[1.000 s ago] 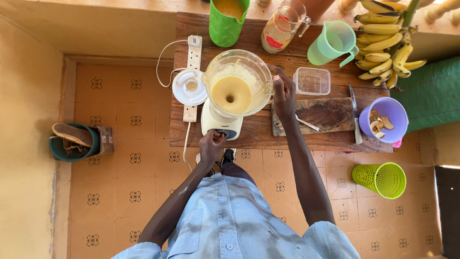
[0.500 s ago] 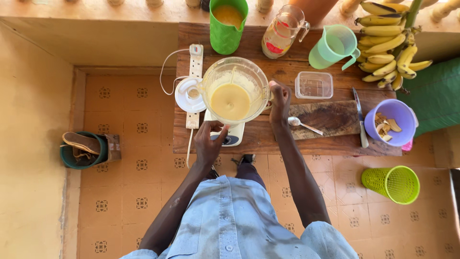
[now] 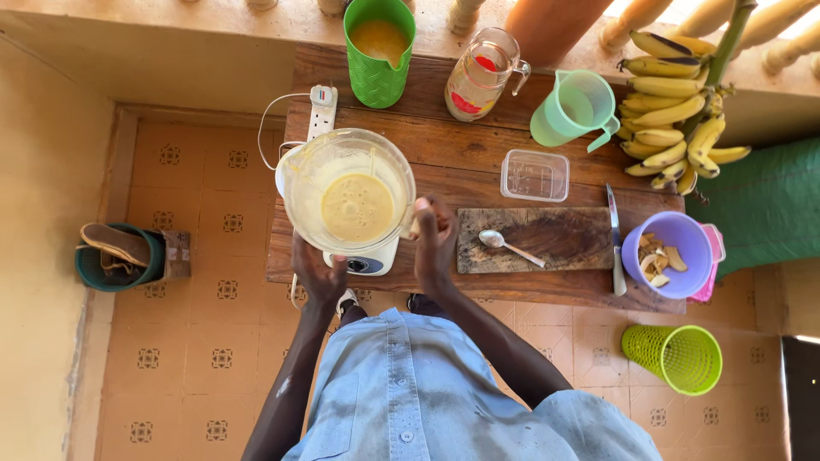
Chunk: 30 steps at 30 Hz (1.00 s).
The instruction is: The person adds water to a blender jar containing chopped bananas, secures the lid, and blends the mixture. They then add more water and blend again before pouring the blended mixture into a glass pitcher.
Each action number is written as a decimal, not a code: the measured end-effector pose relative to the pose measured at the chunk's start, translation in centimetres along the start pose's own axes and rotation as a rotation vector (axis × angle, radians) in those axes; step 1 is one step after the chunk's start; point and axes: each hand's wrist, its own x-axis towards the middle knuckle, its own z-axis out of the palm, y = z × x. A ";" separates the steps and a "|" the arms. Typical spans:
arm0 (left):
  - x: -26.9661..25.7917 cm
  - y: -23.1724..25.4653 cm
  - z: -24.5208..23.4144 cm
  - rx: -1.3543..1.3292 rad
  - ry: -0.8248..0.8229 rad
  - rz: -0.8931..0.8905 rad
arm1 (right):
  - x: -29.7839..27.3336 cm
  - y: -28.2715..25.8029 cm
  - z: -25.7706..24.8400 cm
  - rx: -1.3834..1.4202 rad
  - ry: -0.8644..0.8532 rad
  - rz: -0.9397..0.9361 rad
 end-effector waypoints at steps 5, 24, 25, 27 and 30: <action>1.8 1.3 0.8 -0.015 0.113 0.000 | -0.1 -4.0 1.0 0.104 -0.083 -0.068; 7.0 6.2 16.3 -0.105 -0.189 -0.247 | 9.2 -2.1 -9.9 0.167 -0.103 0.051; 6.2 6.2 17.3 -0.090 -0.192 -0.263 | 9.5 -1.2 -10.6 0.139 -0.077 0.087; 4.7 6.3 19.1 -0.060 -0.200 -0.296 | 10.0 0.4 -11.8 0.100 -0.056 0.157; 3.4 5.9 21.6 -0.140 -0.221 -0.416 | 10.7 2.4 -13.0 0.118 -0.110 0.215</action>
